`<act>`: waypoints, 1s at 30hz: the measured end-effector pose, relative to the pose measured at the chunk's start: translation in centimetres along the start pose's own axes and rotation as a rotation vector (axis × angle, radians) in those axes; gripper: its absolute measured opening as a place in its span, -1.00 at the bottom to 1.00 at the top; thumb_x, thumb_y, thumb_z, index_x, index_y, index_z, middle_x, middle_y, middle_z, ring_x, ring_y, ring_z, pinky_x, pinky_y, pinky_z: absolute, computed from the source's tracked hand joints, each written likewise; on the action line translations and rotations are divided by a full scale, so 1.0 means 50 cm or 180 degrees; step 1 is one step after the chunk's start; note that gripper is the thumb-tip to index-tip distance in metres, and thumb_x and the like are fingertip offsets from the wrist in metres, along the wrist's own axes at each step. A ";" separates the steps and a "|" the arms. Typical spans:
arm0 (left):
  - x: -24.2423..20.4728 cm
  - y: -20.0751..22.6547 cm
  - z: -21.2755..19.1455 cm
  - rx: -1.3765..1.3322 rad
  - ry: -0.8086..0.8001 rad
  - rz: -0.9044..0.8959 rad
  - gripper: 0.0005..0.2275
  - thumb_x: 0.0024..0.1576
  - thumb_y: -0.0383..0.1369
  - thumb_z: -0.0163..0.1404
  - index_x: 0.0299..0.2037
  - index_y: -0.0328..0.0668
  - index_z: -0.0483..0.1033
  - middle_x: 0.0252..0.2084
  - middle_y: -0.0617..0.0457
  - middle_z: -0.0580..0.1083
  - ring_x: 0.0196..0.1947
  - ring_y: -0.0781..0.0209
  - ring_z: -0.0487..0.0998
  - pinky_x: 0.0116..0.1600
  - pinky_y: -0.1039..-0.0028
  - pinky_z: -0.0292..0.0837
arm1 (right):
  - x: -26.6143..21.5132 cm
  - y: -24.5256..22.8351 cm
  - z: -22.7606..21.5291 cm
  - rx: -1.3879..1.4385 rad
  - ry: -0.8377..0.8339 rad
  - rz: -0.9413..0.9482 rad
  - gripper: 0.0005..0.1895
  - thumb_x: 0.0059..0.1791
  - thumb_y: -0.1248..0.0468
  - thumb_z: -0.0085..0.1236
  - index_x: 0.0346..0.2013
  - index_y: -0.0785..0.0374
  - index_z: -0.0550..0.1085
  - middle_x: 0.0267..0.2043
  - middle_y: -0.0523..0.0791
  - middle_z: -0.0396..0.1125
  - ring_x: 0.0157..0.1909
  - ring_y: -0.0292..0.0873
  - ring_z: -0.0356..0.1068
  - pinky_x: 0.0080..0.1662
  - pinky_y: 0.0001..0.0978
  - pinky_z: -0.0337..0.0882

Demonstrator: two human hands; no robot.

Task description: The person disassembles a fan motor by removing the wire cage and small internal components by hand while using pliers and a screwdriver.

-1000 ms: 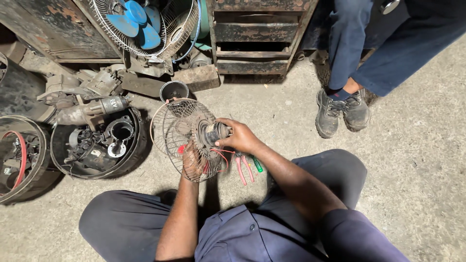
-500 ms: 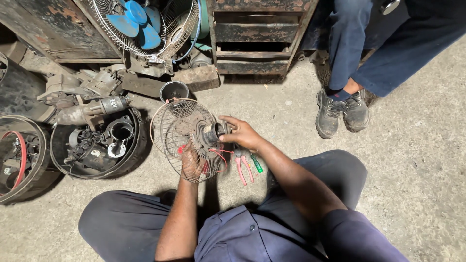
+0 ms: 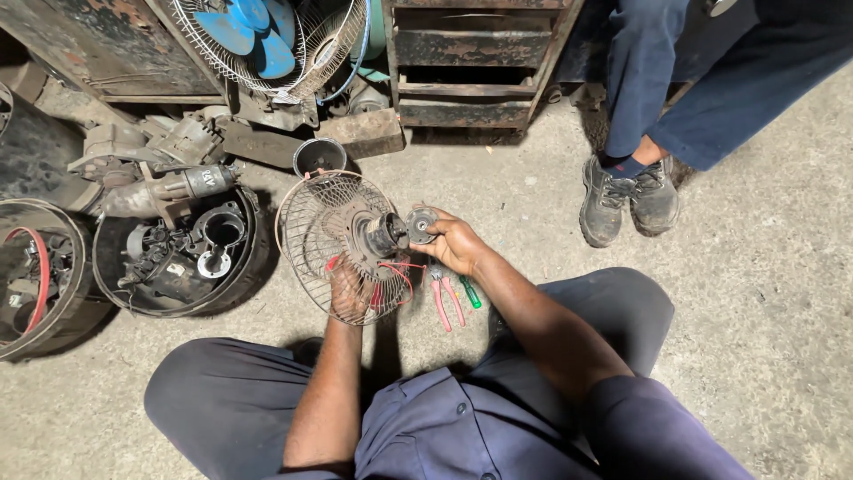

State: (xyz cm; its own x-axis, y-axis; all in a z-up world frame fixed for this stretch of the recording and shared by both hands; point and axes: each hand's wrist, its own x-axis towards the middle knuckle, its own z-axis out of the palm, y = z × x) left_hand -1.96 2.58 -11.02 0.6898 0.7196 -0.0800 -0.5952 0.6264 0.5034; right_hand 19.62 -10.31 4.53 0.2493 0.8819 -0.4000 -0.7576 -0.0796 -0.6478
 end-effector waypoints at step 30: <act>0.003 0.010 -0.007 -0.0719 0.0259 -0.0004 -0.54 0.32 -0.20 -0.31 0.32 -0.34 0.29 0.29 -0.12 0.42 0.27 -0.01 0.45 0.38 0.19 0.36 | 0.081 0.029 -0.110 0.0199 0.1135 -0.0374 -0.44 0.08 0.51 -0.28 0.41 0.27 0.07 0.29 0.15 0.23 0.19 0.12 0.38 0.20 0.06 0.48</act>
State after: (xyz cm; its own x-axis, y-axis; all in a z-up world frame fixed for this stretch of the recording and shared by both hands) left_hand -2.28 3.09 -11.07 0.6604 0.7349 -0.1541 -0.6778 0.6718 0.2988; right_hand 22.86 -9.41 -1.58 0.5225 0.6654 -0.5331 -0.7440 0.0505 -0.6663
